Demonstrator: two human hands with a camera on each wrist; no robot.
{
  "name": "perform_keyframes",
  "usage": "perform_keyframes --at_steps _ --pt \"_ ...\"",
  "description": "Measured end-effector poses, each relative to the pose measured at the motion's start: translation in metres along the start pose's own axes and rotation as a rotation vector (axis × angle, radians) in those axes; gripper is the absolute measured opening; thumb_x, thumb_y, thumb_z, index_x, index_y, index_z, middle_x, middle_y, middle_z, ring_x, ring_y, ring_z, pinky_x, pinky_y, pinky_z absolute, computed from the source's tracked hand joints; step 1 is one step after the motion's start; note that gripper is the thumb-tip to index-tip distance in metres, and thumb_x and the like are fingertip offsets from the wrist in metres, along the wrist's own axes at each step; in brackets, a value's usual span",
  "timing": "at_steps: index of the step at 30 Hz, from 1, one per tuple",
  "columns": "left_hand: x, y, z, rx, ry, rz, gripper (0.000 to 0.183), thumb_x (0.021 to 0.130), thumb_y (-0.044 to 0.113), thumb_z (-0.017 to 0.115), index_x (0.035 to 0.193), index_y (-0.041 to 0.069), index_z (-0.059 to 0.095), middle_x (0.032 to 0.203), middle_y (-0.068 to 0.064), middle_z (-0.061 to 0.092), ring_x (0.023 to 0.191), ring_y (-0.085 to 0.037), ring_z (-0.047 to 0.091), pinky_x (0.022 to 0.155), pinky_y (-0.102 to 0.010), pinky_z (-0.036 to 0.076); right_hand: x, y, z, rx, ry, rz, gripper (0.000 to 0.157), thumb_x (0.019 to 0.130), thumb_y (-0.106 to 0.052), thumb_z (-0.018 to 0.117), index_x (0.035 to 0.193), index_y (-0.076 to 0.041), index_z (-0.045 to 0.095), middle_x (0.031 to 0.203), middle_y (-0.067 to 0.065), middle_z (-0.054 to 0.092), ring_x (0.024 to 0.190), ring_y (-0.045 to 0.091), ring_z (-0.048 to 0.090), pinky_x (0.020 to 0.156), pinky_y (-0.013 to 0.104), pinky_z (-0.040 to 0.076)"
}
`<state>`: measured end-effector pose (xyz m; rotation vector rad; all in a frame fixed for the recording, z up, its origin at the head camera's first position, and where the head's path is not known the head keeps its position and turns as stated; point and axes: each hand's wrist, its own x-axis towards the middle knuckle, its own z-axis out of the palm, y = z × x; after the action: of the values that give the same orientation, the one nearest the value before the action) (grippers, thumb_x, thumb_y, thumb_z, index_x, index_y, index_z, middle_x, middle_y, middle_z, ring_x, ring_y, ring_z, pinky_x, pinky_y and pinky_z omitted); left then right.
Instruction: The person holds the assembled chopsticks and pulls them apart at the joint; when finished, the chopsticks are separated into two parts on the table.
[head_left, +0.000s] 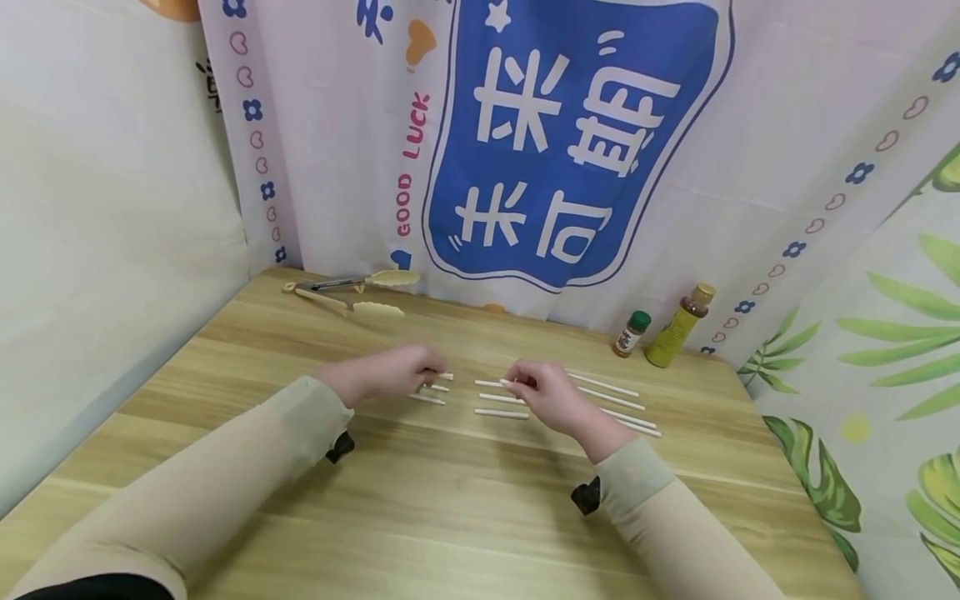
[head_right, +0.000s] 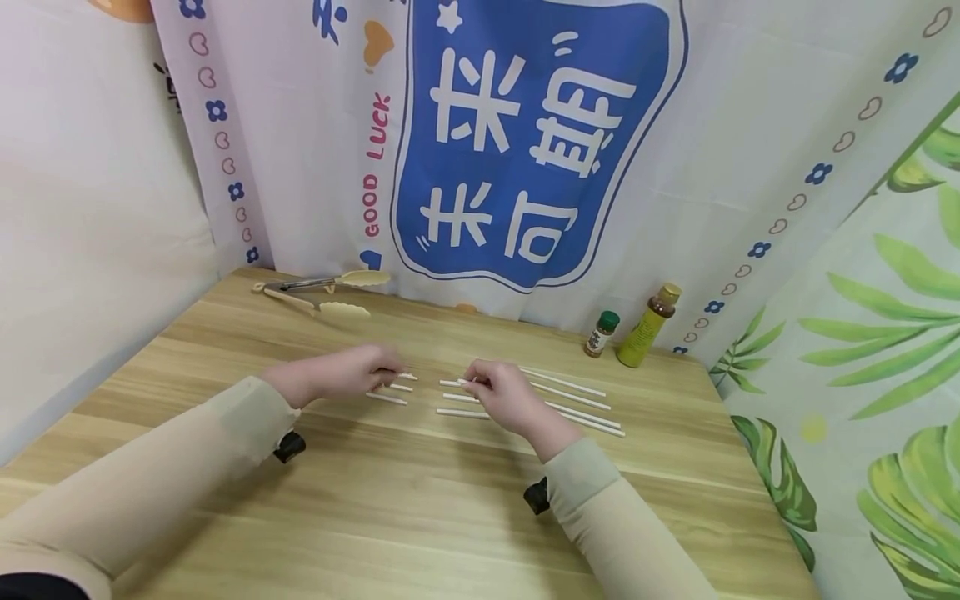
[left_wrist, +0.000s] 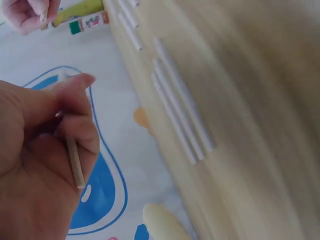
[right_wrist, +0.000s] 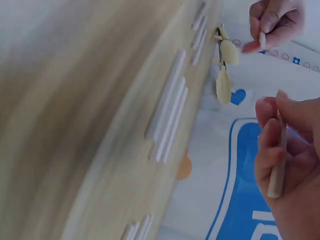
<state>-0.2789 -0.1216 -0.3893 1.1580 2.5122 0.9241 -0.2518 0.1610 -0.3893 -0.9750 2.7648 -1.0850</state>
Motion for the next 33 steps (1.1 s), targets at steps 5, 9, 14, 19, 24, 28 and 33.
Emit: perform_keyframes --at_steps 5,9,14,19,24,28,33 --pt "-0.008 0.001 0.007 0.108 -0.002 -0.084 0.016 0.093 0.003 0.065 0.078 0.007 0.065 0.070 0.002 0.058 0.062 -0.010 0.052 0.059 -0.029 0.047 0.003 0.001 0.015 -0.121 -0.102 0.010 0.007 0.093 -0.001 0.066 0.096 -0.003 0.072 0.087 -0.001 0.061 0.078 0.013 0.055 0.069 0.031 0.049" --pt "-0.012 -0.005 0.013 0.236 0.008 -0.075 0.016 0.088 0.004 0.070 0.076 0.014 0.065 0.074 0.007 0.058 0.068 -0.010 0.053 0.064 -0.030 0.047 0.002 0.002 0.028 -0.228 -0.198 0.029 0.008 0.092 -0.001 0.066 0.093 -0.008 0.069 0.084 -0.004 0.061 0.078 0.012 0.057 0.070 0.031 0.048" --pt "-0.014 -0.013 0.018 0.319 -0.019 -0.052 0.016 0.085 0.005 0.072 0.075 0.016 0.066 0.073 0.009 0.057 0.067 -0.009 0.053 0.065 -0.030 0.047 0.002 0.002 0.038 -0.259 -0.230 0.047 0.012 0.090 -0.003 0.069 0.083 -0.012 0.064 0.077 -0.005 0.059 0.071 0.011 0.054 0.066 0.030 0.047" --pt "-0.015 -0.016 0.022 0.349 -0.028 -0.056 0.018 0.084 0.005 0.072 0.073 0.017 0.065 0.070 0.011 0.055 0.066 -0.008 0.052 0.063 -0.029 0.047 0.003 0.002 0.042 -0.281 -0.226 0.009 0.016 0.086 -0.001 0.071 0.079 -0.012 0.062 0.075 -0.005 0.054 0.070 0.011 0.051 0.065 0.030 0.045" --pt "-0.014 -0.017 0.023 0.365 -0.026 -0.051 0.020 0.083 0.003 0.073 0.073 0.017 0.064 0.070 0.011 0.054 0.066 -0.009 0.052 0.062 -0.029 0.046 0.004 0.003 0.046 -0.310 -0.216 -0.011 0.017 0.083 0.000 0.073 0.079 -0.011 0.062 0.075 -0.005 0.054 0.071 0.011 0.051 0.066 0.030 0.045" --pt "-0.013 -0.016 0.023 0.388 -0.017 -0.054 0.022 0.082 0.003 0.073 0.072 0.019 0.063 0.069 0.012 0.054 0.066 -0.009 0.052 0.061 -0.029 0.046 0.004 0.004 0.045 -0.281 -0.207 -0.020 0.016 0.082 0.000 0.074 0.079 -0.010 0.062 0.075 -0.005 0.054 0.071 0.010 0.051 0.066 0.029 0.045" --pt "-0.010 -0.014 0.026 0.390 -0.022 -0.065 0.021 0.083 0.003 0.073 0.072 0.018 0.063 0.069 0.011 0.054 0.066 -0.009 0.052 0.062 -0.030 0.046 0.003 0.012 0.022 -0.152 -0.155 0.049 0.011 0.085 0.001 0.071 0.082 -0.006 0.064 0.078 -0.002 0.057 0.072 0.012 0.053 0.066 0.029 0.047"
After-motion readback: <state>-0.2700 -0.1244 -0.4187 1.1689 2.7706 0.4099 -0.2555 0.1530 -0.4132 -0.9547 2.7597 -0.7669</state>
